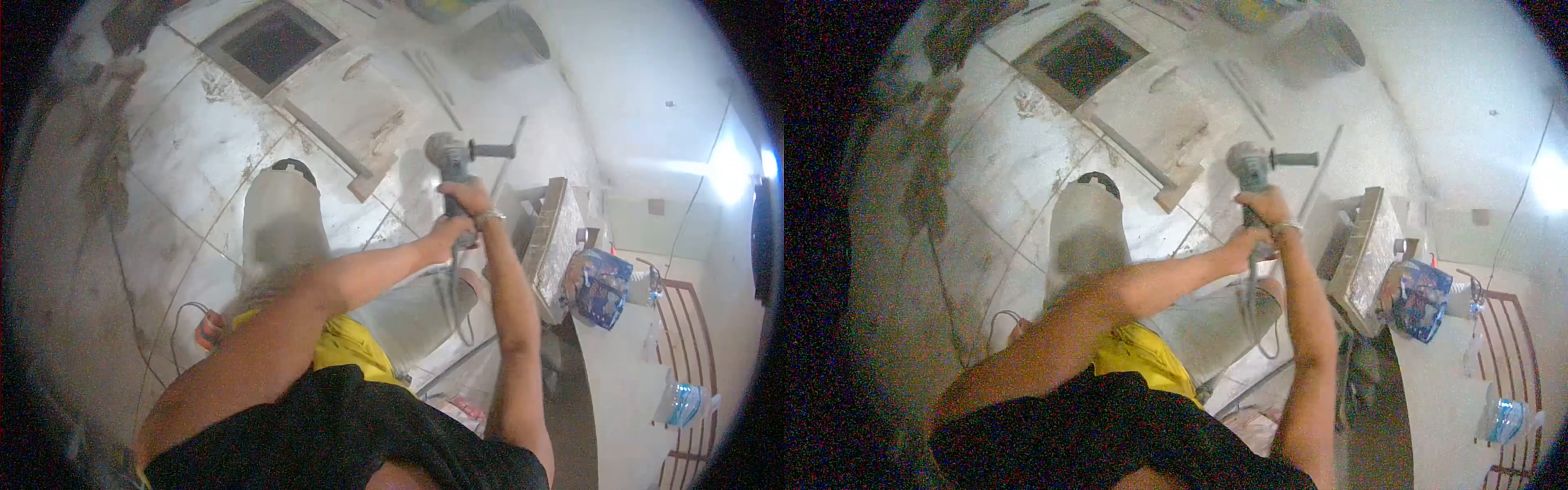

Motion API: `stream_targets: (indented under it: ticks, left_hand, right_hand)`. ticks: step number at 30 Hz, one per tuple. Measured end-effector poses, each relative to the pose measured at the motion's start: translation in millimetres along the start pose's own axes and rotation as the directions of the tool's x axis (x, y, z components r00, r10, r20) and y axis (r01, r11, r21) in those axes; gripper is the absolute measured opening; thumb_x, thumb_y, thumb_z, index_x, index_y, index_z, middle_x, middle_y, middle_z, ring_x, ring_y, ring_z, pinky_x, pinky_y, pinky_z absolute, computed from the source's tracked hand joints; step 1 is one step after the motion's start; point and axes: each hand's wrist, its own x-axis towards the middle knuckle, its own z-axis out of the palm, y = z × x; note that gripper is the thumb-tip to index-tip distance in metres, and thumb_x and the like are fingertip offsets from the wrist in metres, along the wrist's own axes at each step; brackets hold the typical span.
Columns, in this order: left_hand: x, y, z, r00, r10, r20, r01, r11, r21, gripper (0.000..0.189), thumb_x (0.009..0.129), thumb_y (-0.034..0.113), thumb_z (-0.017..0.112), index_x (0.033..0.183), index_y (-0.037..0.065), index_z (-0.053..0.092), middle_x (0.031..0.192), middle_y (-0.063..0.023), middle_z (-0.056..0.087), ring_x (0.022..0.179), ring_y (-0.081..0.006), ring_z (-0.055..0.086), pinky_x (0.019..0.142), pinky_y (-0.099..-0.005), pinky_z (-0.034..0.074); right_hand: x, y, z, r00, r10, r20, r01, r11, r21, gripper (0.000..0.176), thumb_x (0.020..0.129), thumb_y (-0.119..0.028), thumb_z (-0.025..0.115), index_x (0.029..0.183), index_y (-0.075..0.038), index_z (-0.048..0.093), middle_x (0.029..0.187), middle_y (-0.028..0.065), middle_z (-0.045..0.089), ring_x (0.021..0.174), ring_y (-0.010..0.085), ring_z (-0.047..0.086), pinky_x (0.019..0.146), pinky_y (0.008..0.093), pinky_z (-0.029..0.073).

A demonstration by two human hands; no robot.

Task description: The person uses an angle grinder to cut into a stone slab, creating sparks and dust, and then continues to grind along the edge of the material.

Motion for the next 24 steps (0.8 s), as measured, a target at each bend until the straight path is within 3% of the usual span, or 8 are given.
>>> stream_targets:
  ticks: [2, 4, 7, 10, 11, 12, 16, 24]
  left_hand:
    - [-2.6, 1.5, 56.1, 0.975, -0.208, 0.083, 0.220, 0.956, -0.194, 0.028, 0.073, 0.011, 0.069, 0.100, 0.006, 0.063, 0.093, -0.0074, 0.064, 0.085, -0.0221, 0.064, 0.074, -0.0396, 0.057]
    - [-4.9, -6.2, 106.9, 0.998, 0.041, 0.048, -0.037, 0.996, -0.085, 0.026, 0.076, 0.013, 0.069, 0.100, 0.003, 0.066, 0.093, -0.0073, 0.067, 0.087, -0.0217, 0.066, 0.077, -0.0377, 0.055]
    - [19.4, -28.5, 148.0, 0.999, 0.043, -0.024, -0.040, 0.996, 0.083, 0.028, 0.077, 0.015, 0.068, 0.103, 0.005, 0.066, 0.093, -0.0073, 0.067, 0.086, -0.0233, 0.065, 0.076, -0.0383, 0.054]
    - [47.9, -54.7, 138.3, 0.989, 0.060, 0.136, -0.066, 0.997, 0.041, 0.031, 0.078, 0.019, 0.070, 0.105, 0.005, 0.065, 0.093, -0.0062, 0.068, 0.083, -0.0230, 0.064, 0.074, -0.0382, 0.053]
    - [35.0, -43.0, 140.1, 0.992, -0.085, 0.092, 0.080, 0.995, 0.053, 0.031, 0.079, 0.020, 0.069, 0.105, 0.004, 0.065, 0.094, -0.0056, 0.068, 0.083, -0.0218, 0.064, 0.074, -0.0368, 0.052]
    - [20.1, -27.7, 134.2, 0.973, -0.228, 0.045, 0.225, 0.972, 0.064, 0.031, 0.080, 0.022, 0.069, 0.105, 0.004, 0.065, 0.095, -0.0050, 0.068, 0.083, -0.0207, 0.064, 0.074, -0.0354, 0.052]
    - [-21.7, -13.7, 60.8, 0.987, 0.018, 0.158, -0.044, 0.985, 0.166, 0.034, 0.080, 0.025, 0.071, 0.106, 0.004, 0.064, 0.094, -0.0037, 0.065, 0.087, -0.0166, 0.061, 0.074, -0.0348, 0.049]
    - [-41.1, 6.6, -68.4, 0.948, -0.045, -0.314, 0.154, 0.931, 0.331, 0.033, 0.073, 0.015, 0.080, 0.102, 0.006, 0.066, 0.089, -0.0018, 0.066, 0.081, -0.0145, 0.061, 0.072, -0.0317, 0.049]
  right_hand:
    - [6.5, 36.3, -40.8, 1.000, -0.005, -0.023, 0.006, 1.000, 0.021, 0.041, 0.072, -0.030, 0.080, 0.094, 0.003, 0.069, 0.079, 0.0096, 0.068, 0.067, 0.0214, 0.064, 0.063, 0.0363, 0.052]
    - [-40.4, 3.9, -89.6, 0.993, -0.089, -0.076, 0.091, 0.996, 0.027, 0.044, 0.069, -0.023, 0.080, 0.101, 0.002, 0.065, 0.079, 0.0076, 0.067, 0.068, 0.0181, 0.063, 0.063, 0.0340, 0.052]
    - [-82.4, -30.8, -133.0, 0.974, -0.175, -0.144, 0.168, 0.984, -0.059, 0.040, 0.067, -0.019, 0.077, 0.100, 0.001, 0.064, 0.075, 0.0043, 0.064, 0.064, 0.0155, 0.060, 0.062, 0.0331, 0.051]
    - [-73.7, -24.5, -142.4, 0.982, -0.187, -0.036, 0.189, 0.981, 0.043, 0.027, 0.069, -0.017, 0.075, 0.088, 0.000, 0.065, 0.075, 0.0057, 0.064, 0.065, 0.0145, 0.060, 0.059, 0.0326, 0.049]
    - [-68.0, -18.7, -135.6, 0.985, -0.171, -0.036, 0.173, 0.983, 0.055, 0.027, 0.069, -0.017, 0.075, 0.088, 0.000, 0.065, 0.075, 0.0057, 0.064, 0.065, 0.0145, 0.060, 0.059, 0.0326, 0.049]
    - [-59.9, -10.7, -124.8, 0.988, -0.142, -0.058, 0.145, 0.988, 0.048, 0.026, 0.070, -0.017, 0.076, 0.087, 0.000, 0.065, 0.075, 0.0063, 0.065, 0.065, 0.0141, 0.061, 0.059, 0.0322, 0.050]
    - [-52.5, 5.1, -51.6, 0.996, -0.001, -0.091, -0.002, 0.999, -0.036, 0.044, 0.068, -0.026, 0.077, 0.099, 0.003, 0.066, 0.082, 0.0085, 0.069, 0.070, 0.0184, 0.065, 0.068, 0.0347, 0.054]
    - [7.4, 23.8, 93.3, 0.990, -0.129, 0.057, 0.104, 0.938, 0.330, 0.047, 0.067, -0.028, 0.080, 0.099, 0.004, 0.066, 0.084, 0.0130, 0.071, 0.077, 0.0214, 0.068, 0.071, 0.0358, 0.055]
